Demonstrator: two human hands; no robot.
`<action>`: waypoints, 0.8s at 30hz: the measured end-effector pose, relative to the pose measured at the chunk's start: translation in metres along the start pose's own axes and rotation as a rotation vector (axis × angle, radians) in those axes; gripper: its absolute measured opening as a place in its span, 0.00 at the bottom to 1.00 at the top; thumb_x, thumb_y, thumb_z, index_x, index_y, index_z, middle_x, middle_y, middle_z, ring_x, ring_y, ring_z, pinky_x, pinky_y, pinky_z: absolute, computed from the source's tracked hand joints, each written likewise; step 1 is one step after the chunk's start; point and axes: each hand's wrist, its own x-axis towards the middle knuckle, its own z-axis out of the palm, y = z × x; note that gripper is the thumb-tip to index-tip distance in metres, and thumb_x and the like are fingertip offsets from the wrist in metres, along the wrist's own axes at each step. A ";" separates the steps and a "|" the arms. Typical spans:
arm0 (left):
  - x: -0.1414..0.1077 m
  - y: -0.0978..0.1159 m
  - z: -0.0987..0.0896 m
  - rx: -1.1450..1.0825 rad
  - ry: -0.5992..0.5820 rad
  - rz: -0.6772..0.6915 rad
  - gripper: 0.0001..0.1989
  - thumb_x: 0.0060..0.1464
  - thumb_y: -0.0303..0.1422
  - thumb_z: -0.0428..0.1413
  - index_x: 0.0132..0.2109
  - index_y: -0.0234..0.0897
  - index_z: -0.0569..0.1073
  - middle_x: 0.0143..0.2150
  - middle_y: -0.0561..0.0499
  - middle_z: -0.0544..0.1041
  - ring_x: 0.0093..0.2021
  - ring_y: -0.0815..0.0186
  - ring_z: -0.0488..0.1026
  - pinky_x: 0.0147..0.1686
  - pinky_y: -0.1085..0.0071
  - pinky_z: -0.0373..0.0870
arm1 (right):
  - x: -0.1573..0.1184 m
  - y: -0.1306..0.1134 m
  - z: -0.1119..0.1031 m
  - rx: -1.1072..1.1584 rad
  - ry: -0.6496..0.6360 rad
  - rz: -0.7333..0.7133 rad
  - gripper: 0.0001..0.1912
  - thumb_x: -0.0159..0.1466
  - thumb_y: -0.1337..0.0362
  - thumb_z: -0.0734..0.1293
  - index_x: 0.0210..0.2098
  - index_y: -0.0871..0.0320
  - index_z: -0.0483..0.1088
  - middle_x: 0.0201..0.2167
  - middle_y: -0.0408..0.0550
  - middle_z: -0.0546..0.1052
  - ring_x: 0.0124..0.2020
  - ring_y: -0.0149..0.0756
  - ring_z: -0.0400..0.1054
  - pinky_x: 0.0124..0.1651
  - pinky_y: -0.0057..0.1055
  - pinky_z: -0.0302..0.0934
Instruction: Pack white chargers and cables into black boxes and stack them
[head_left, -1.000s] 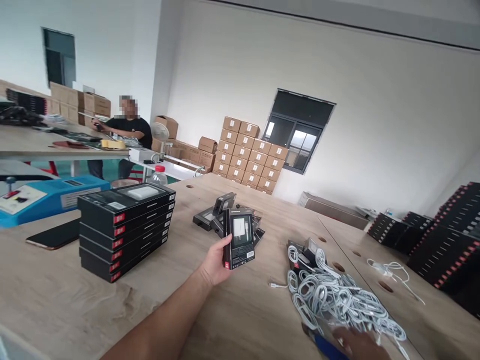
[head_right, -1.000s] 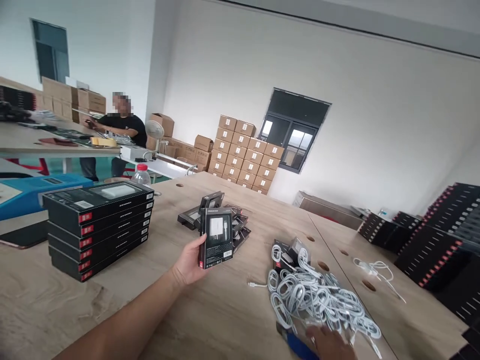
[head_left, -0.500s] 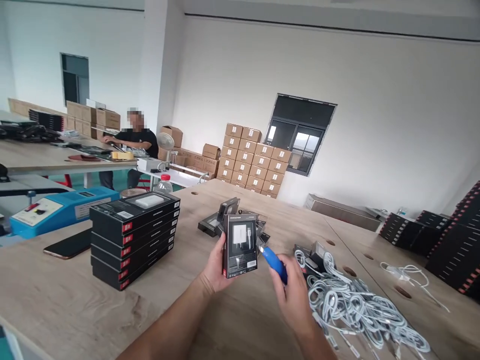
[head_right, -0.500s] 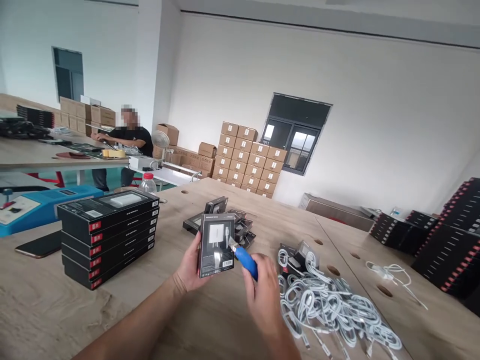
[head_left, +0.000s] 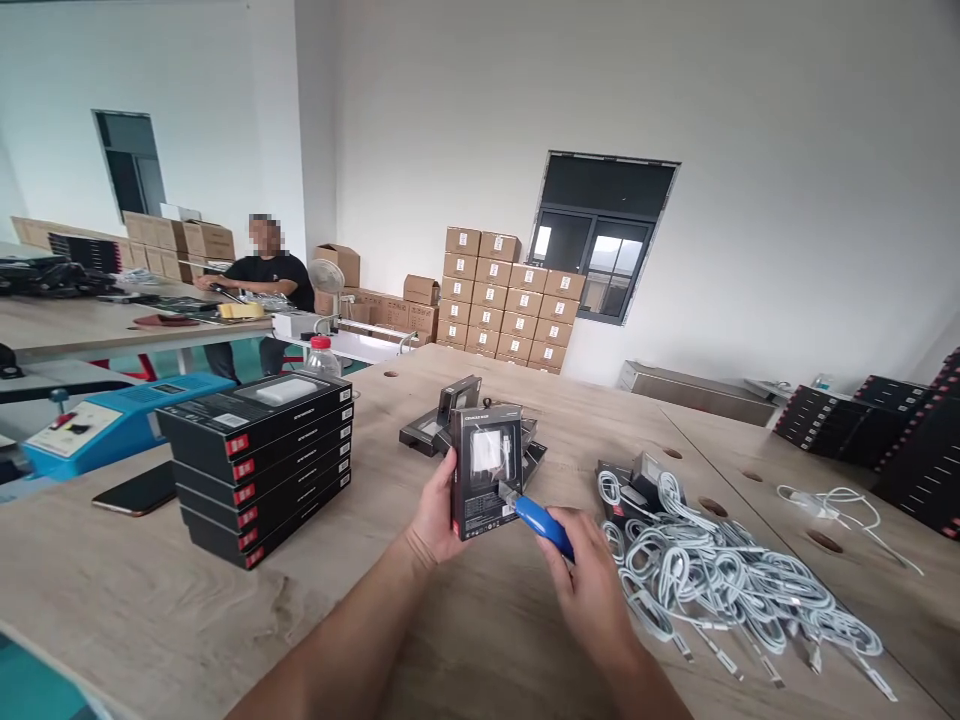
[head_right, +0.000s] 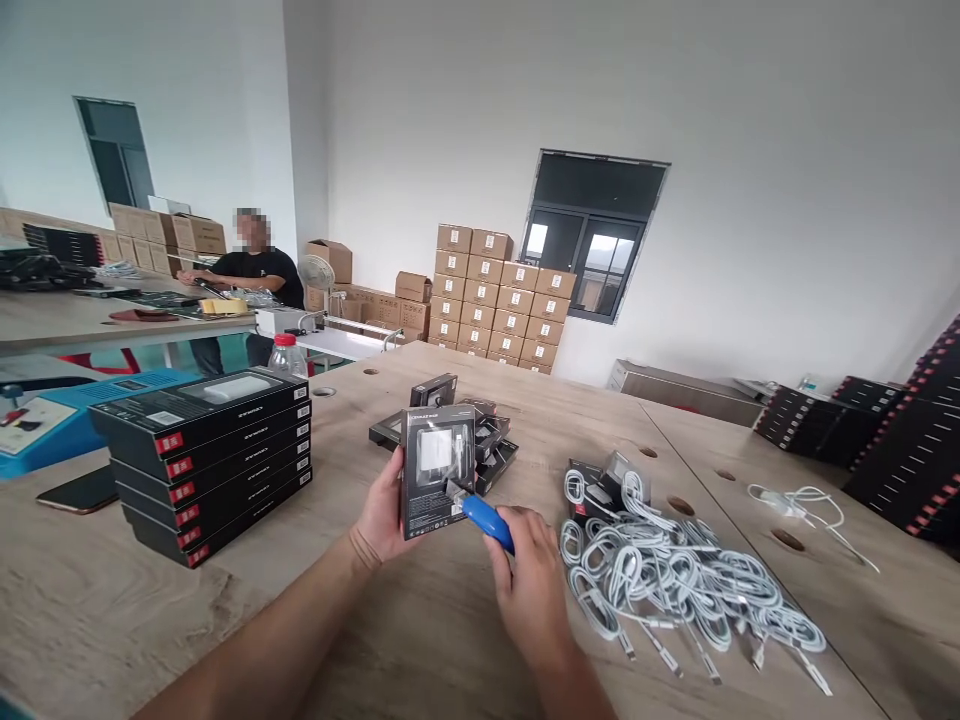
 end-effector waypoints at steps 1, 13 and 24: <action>-0.001 0.000 0.002 0.004 0.011 -0.003 0.30 0.59 0.52 0.53 0.51 0.26 0.76 0.42 0.37 0.82 0.45 0.49 0.80 0.56 0.50 0.70 | -0.001 0.000 0.001 0.004 -0.005 -0.002 0.11 0.71 0.60 0.61 0.52 0.52 0.67 0.43 0.50 0.74 0.46 0.45 0.69 0.47 0.41 0.65; -0.001 0.000 0.005 0.038 0.032 -0.024 0.32 0.61 0.52 0.49 0.54 0.26 0.75 0.40 0.37 0.83 0.46 0.48 0.80 0.55 0.50 0.70 | 0.002 -0.003 -0.003 0.005 -0.007 -0.016 0.11 0.71 0.60 0.61 0.52 0.52 0.67 0.44 0.49 0.75 0.46 0.44 0.69 0.48 0.40 0.64; -0.010 0.000 0.026 0.043 0.095 -0.238 0.32 0.61 0.54 0.50 0.52 0.26 0.76 0.39 0.37 0.83 0.39 0.51 0.81 0.45 0.59 0.76 | 0.002 -0.006 -0.002 -0.069 0.075 -0.089 0.11 0.72 0.61 0.60 0.52 0.54 0.67 0.43 0.49 0.75 0.45 0.44 0.68 0.47 0.40 0.61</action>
